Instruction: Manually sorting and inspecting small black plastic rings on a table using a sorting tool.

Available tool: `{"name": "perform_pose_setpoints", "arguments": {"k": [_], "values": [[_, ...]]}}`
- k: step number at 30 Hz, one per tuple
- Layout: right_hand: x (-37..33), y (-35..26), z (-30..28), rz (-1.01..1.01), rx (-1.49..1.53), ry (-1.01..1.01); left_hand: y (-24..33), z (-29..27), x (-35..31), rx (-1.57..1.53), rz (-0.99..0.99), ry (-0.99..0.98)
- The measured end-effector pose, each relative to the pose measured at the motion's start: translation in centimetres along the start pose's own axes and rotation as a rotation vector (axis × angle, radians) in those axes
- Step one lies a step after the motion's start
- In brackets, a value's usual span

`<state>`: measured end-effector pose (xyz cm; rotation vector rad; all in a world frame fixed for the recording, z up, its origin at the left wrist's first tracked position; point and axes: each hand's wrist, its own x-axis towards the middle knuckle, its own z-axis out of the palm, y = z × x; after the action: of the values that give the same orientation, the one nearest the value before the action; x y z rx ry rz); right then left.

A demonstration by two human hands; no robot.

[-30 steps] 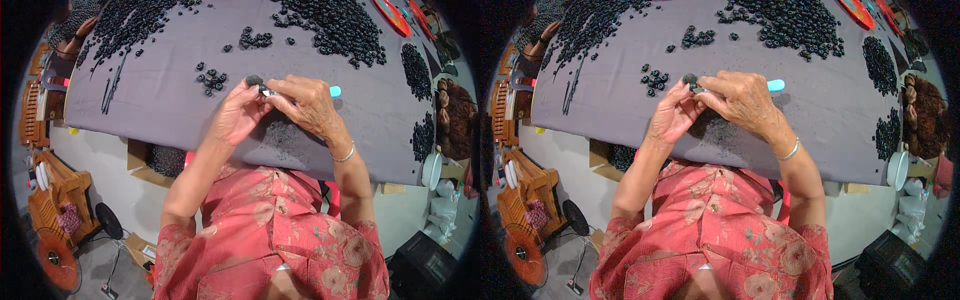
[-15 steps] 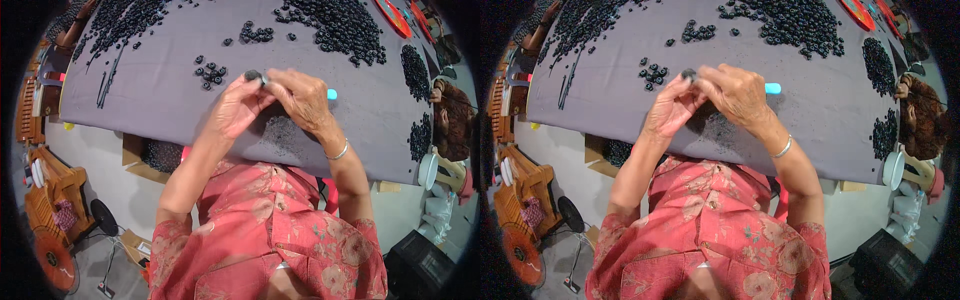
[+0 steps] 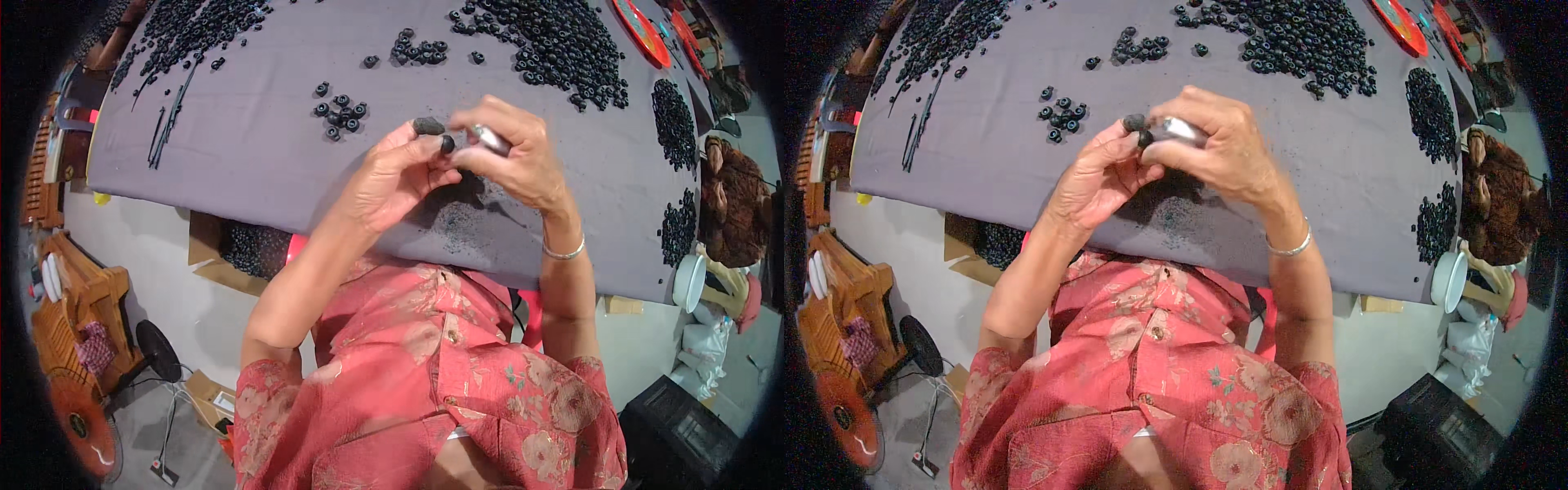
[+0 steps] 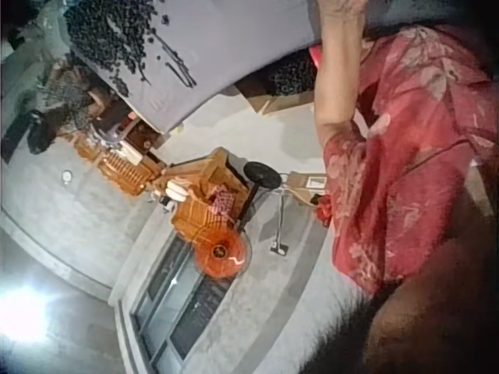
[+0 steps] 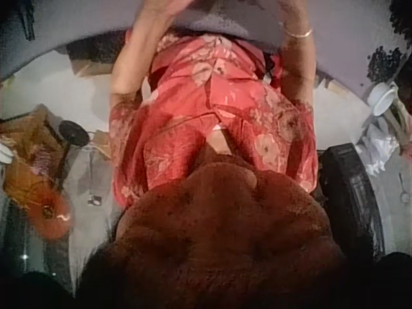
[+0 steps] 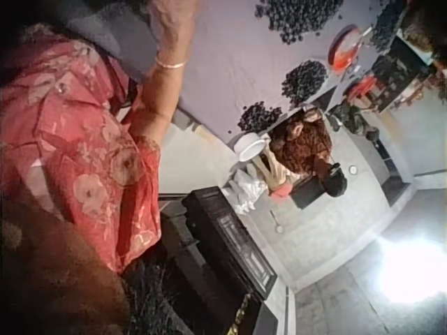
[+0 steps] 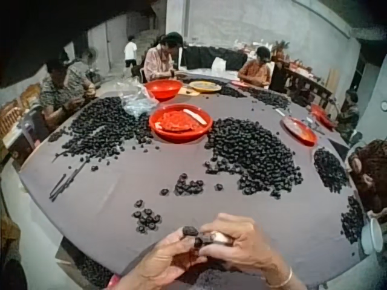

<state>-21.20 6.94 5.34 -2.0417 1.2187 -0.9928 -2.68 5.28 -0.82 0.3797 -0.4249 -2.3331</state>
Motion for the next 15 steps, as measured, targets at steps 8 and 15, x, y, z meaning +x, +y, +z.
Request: {"name": "perform_pose_setpoints", "arguments": {"k": [8,15], "values": [[0.2,-0.3,0.8,0.050,0.103,-0.101,0.1,-0.5,-0.9,0.067,-0.066,-0.017],[4.4,0.9,2.1,0.018,-0.199,-0.059,4.3,-0.4,-3.8,0.508,0.137,0.115]]}}
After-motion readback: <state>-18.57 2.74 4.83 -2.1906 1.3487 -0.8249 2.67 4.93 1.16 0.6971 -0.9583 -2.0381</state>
